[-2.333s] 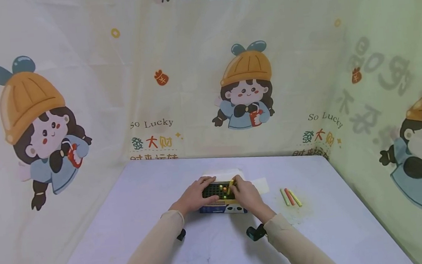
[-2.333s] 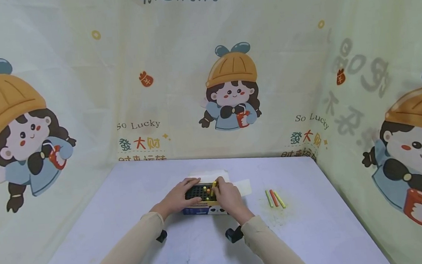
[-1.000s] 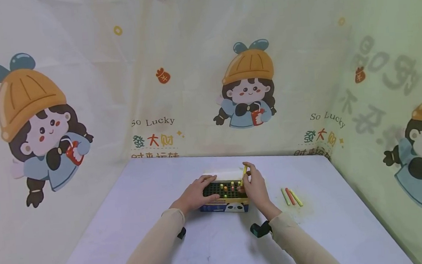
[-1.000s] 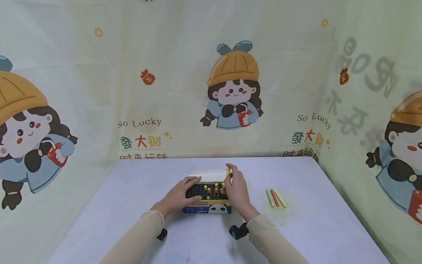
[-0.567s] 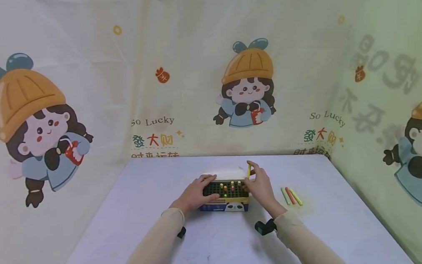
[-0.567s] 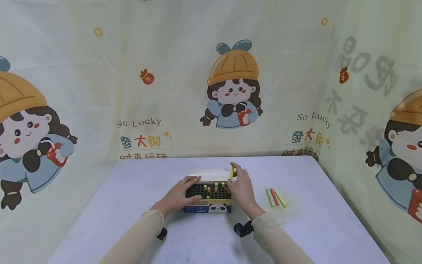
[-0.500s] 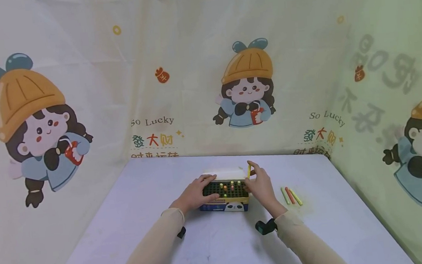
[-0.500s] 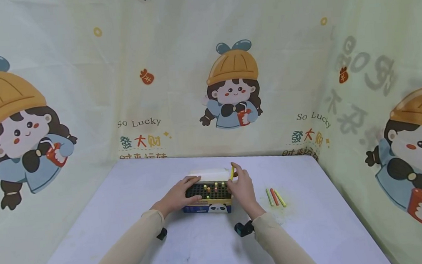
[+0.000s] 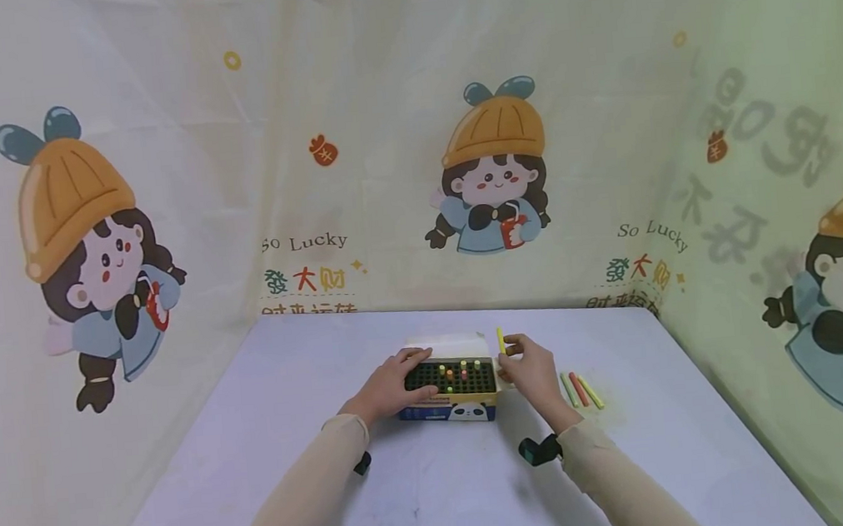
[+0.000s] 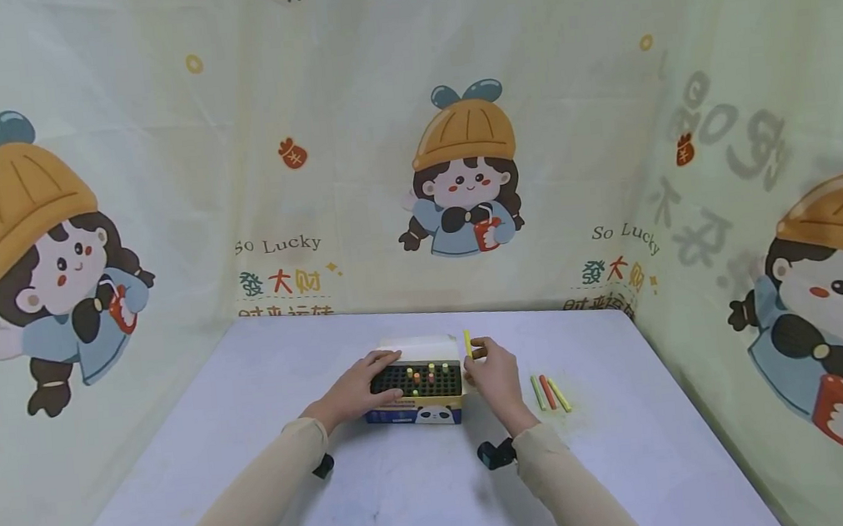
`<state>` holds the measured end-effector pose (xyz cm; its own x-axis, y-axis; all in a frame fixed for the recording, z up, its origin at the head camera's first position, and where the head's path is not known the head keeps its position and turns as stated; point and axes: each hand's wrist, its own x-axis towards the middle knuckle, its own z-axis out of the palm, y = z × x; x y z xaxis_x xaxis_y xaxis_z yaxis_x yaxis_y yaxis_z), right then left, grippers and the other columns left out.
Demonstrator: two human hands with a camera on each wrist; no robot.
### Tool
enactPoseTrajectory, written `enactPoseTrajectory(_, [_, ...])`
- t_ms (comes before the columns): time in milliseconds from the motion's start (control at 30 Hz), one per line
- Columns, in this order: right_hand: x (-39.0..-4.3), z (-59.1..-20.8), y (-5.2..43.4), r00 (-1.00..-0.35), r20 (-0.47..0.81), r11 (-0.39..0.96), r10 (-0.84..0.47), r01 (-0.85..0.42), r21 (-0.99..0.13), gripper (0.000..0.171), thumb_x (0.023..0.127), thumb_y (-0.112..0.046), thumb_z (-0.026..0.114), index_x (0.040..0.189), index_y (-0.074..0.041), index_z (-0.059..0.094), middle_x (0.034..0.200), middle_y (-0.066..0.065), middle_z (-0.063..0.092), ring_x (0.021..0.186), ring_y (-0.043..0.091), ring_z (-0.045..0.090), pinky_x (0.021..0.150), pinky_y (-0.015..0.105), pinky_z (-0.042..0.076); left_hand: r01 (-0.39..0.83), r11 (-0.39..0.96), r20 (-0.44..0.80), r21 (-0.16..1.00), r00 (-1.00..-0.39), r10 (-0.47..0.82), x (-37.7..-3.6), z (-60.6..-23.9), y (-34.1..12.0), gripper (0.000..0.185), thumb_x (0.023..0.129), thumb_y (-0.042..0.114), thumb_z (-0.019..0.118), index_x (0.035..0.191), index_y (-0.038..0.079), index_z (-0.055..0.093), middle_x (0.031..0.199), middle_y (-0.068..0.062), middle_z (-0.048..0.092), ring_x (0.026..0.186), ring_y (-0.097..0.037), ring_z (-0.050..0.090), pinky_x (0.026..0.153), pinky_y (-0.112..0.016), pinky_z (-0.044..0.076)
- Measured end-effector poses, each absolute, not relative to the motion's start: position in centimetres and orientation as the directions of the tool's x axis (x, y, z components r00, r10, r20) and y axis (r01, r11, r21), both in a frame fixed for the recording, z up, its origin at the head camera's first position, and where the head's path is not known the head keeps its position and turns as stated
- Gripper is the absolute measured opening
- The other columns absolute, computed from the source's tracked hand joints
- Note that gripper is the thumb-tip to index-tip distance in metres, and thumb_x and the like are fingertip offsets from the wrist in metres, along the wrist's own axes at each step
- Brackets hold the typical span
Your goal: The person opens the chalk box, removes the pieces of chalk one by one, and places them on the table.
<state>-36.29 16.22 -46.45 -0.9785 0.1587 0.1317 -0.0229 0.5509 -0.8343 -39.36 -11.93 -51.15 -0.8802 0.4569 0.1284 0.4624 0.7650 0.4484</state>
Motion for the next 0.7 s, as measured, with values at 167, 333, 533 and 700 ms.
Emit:
enactPoseTrajectory(167, [-36.3, -46.5, 17.3, -0.971, 0.127, 0.579, 0.200, 0.013, -0.815, 0.039, 0.096, -0.016, 0.067, 0.132, -0.004, 0.064, 0.117, 0.021, 0.070, 0.070, 0.015, 0.069, 0.059, 0.024, 0.057, 0.454, 0.767, 0.124, 0.454, -0.884, 0.450, -39.4, -51.1, -11.9, 0.086, 0.091, 0.075, 0.059, 0.162, 0.033, 0.037, 0.163, -0.001, 0.039, 0.143, -0.035, 0.046, 0.116, -0.058, 0.040])
enactPoseTrajectory(333, [-36.3, -46.6, 18.4, -0.964, 0.109, 0.580, 0.244, 0.055, -0.813, 0.036, 0.094, -0.015, 0.067, 0.128, -0.003, 0.066, 0.113, 0.021, 0.069, 0.069, 0.017, 0.065, 0.056, 0.023, 0.054, 0.442, 0.771, 0.124, 0.458, -0.891, 0.437, -39.5, -51.2, -11.9, 0.086, 0.090, 0.076, 0.059, 0.161, 0.035, 0.037, 0.163, -0.001, 0.039, 0.142, -0.034, 0.046, 0.116, -0.057, 0.041])
enactPoseTrajectory(533, [-36.1, -47.1, 19.8, -0.960, 0.076, 0.576, 0.268, 0.096, -0.812, 0.036, 0.096, -0.013, 0.066, 0.130, -0.002, 0.063, 0.113, 0.022, 0.067, 0.070, 0.018, 0.064, 0.056, 0.025, 0.053, 0.447, 0.775, 0.125, 0.446, -0.889, 0.440, -39.6, -51.3, -12.0, 0.086, 0.090, 0.077, 0.058, 0.162, 0.035, 0.036, 0.163, 0.000, 0.039, 0.142, -0.033, 0.047, 0.115, -0.056, 0.041])
enactPoseTrajectory(700, [-35.9, -48.0, 21.0, -0.953, 0.111, 0.587, 0.284, 0.081, -0.806, 0.034, 0.095, -0.011, 0.064, 0.128, 0.000, 0.064, 0.110, 0.024, 0.070, 0.065, 0.018, 0.066, 0.054, 0.026, 0.054, 0.447, 0.770, 0.127, 0.456, -0.889, 0.441, -39.6, -51.4, -11.9, 0.086, 0.089, 0.077, 0.059, 0.161, 0.035, 0.037, 0.163, 0.001, 0.039, 0.142, -0.034, 0.047, 0.115, -0.057, 0.041])
